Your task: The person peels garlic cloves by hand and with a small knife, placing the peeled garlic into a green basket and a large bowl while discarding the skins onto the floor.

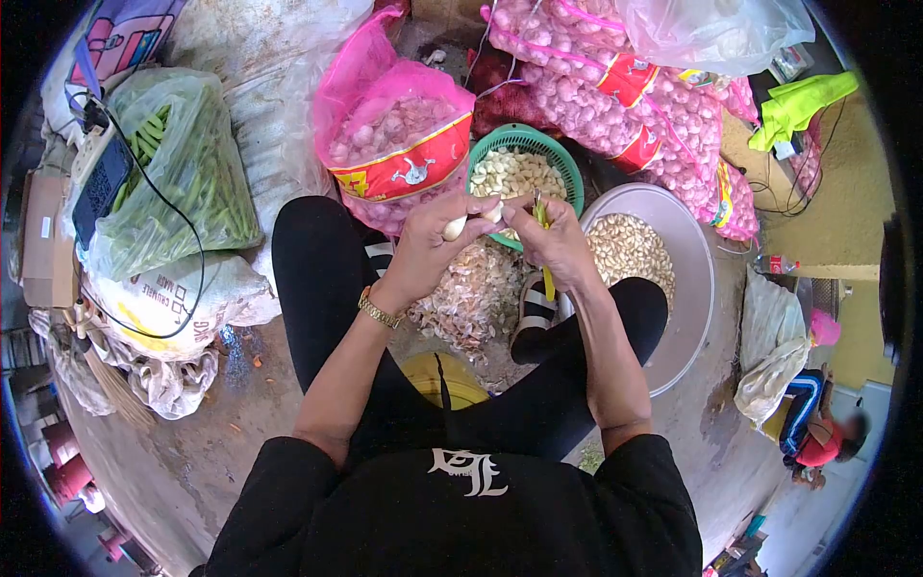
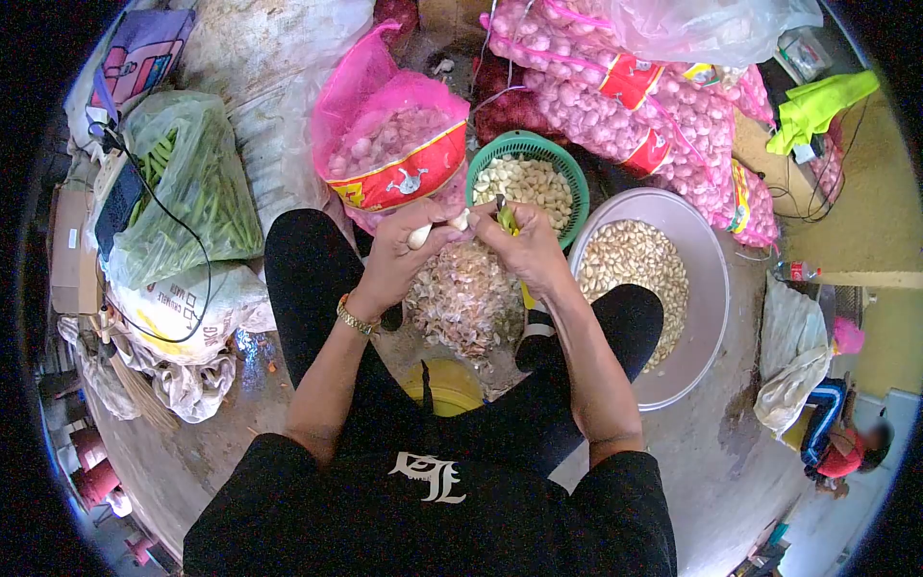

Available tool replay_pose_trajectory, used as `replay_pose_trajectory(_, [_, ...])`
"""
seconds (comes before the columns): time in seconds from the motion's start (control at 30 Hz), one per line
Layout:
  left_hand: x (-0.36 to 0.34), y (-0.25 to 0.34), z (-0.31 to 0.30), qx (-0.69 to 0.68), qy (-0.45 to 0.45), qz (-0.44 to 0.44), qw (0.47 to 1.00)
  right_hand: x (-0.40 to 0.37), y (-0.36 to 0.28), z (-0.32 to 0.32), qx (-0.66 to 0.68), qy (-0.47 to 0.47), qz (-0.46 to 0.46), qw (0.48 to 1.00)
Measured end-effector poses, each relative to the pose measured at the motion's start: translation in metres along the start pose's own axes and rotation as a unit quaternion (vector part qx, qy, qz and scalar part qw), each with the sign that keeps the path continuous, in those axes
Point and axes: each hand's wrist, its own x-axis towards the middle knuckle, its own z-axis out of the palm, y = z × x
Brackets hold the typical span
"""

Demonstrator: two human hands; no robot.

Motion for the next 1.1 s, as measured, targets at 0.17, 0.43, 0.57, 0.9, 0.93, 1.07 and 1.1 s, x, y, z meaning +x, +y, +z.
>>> replay_pose_trajectory(0.17, [-0.001,-0.001,0.002,0.043,-0.013,0.034,0.998,0.000,0.000,-0.002,-0.009,-0.003,0.014,1.000])
replay_pose_trajectory(0.43, [-0.001,-0.001,0.003,0.107,-0.005,0.043,0.993,0.007,0.008,0.003,-0.033,-0.001,-0.015,0.999])
replay_pose_trajectory(0.57, [0.004,0.007,0.004,-0.035,0.035,-0.041,0.998,0.003,-0.007,0.001,-0.015,0.000,0.021,1.000])
replay_pose_trajectory(0.9, [-0.001,-0.002,0.002,0.088,0.014,0.047,0.995,0.004,-0.002,-0.005,-0.058,-0.005,0.029,0.998])
replay_pose_trajectory(0.93, [-0.001,-0.002,0.002,0.115,0.013,0.063,0.991,0.005,0.000,-0.006,-0.062,-0.006,0.042,0.997])
replay_pose_trajectory(1.07, [0.001,0.005,0.002,0.179,0.007,0.114,0.977,0.007,0.004,-0.003,-0.037,0.001,0.018,0.999])
replay_pose_trajectory(1.1, [0.000,0.005,0.001,0.178,0.007,0.114,0.977,0.008,0.005,-0.003,-0.040,0.003,0.022,0.999])
